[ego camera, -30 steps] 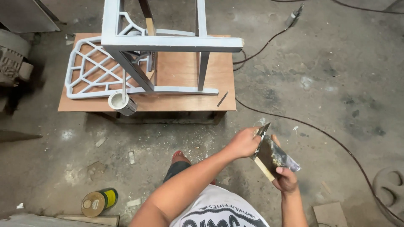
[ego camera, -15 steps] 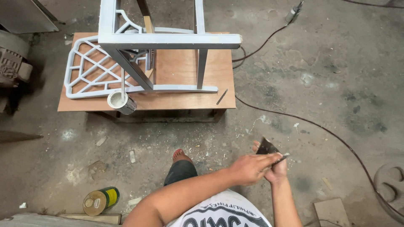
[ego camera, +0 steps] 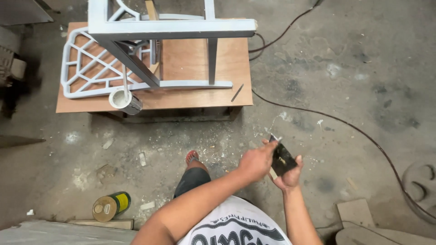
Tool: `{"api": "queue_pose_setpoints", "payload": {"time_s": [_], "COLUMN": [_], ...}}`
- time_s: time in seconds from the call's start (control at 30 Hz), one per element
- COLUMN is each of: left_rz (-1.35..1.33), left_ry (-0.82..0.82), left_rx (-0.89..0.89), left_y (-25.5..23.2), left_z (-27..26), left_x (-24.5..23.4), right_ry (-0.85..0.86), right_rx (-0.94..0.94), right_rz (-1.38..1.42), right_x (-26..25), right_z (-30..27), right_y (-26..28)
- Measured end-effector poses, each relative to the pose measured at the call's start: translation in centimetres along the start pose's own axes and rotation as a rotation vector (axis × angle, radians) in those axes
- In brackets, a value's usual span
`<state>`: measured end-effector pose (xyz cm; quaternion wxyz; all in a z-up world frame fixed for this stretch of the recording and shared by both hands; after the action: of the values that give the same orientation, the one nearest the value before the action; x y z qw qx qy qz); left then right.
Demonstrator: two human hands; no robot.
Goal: Applying wood putty to the joints of a chair frame and smoothing it with a putty knife and sandpaper.
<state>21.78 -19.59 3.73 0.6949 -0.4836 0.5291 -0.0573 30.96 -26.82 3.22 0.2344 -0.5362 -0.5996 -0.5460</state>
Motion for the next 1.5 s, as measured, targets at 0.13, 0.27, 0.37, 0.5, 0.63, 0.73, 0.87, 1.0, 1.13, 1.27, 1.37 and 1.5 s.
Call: {"api": "queue_pose_setpoints", "payload": {"time_s": [0.13,0.27,0.37,0.5,0.63,0.73,0.87,1.0,1.13,1.27,1.37,1.5], "left_rz": [-0.031,0.127,0.161,0.082,0.02,0.059,-0.255,-0.492,-0.785,-0.958,-1.163,-1.562], "left_ry": [0.112,0.19,0.165,0.154,0.148,0.185,0.236,0.086,-0.218,-0.278,-0.291,-0.056], "left_rx": [-0.196,-0.015,-0.044,-0.208,-0.255,-0.247,-0.604,-0.709,-0.798,-1.013,-1.096,-1.087], "left_y": [-0.2,-1.1,-0.6,2.0,0.5,0.4,2.9,8.7,14.3,11.2,13.9,15.7], "left_z": [0.7,-1.4,-1.4,1.2,-0.2,-1.1,-0.2,-1.6,-2.5,-3.9,-3.3,-3.2], "left_x": [-1.2,-0.5,-1.1,0.0,-1.0,-0.8,-2.3,0.2,1.4,-5.8,-3.9,-1.6], "right_ry": [-0.071,-0.153,-0.109,-0.131,-0.13,-0.141,-0.181,-0.186,-0.564,-0.518,-0.39,-0.451], "right_rx": [0.024,0.04,0.127,0.126,0.114,0.127,0.315,0.537,0.403,0.204,0.059,-0.118], "right_rz": [-0.07,0.051,-0.028,-0.051,-0.094,-0.11,-0.073,-0.175,-0.432,-0.23,-0.506,-0.754], "right_x": [-5.9,-2.1,1.5,-12.5,-6.6,-11.3,-13.7,-13.8,-24.4,-28.8,-25.7,-14.5], "right_z": [0.0,0.0,-0.5,1.1,0.0,0.8,-0.3,-2.3,-4.4,-4.8,-3.8,-1.8], "right_y": [-0.8,-0.3,-0.5,-2.7,-2.3,-3.3,-5.1,-6.4,-6.4,-3.0,-0.7,0.5]}}
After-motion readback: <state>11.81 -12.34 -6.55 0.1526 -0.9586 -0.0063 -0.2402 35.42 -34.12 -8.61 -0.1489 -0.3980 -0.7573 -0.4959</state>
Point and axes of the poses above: each hand's wrist, its own z-axis towards the middle knuckle, its own x-axis out of the palm, y = z × x, the point moved 2 cm from there along z, towards the middle knuckle, and after that the axes turned 3 degrees about -x, right-handed, at the moved point
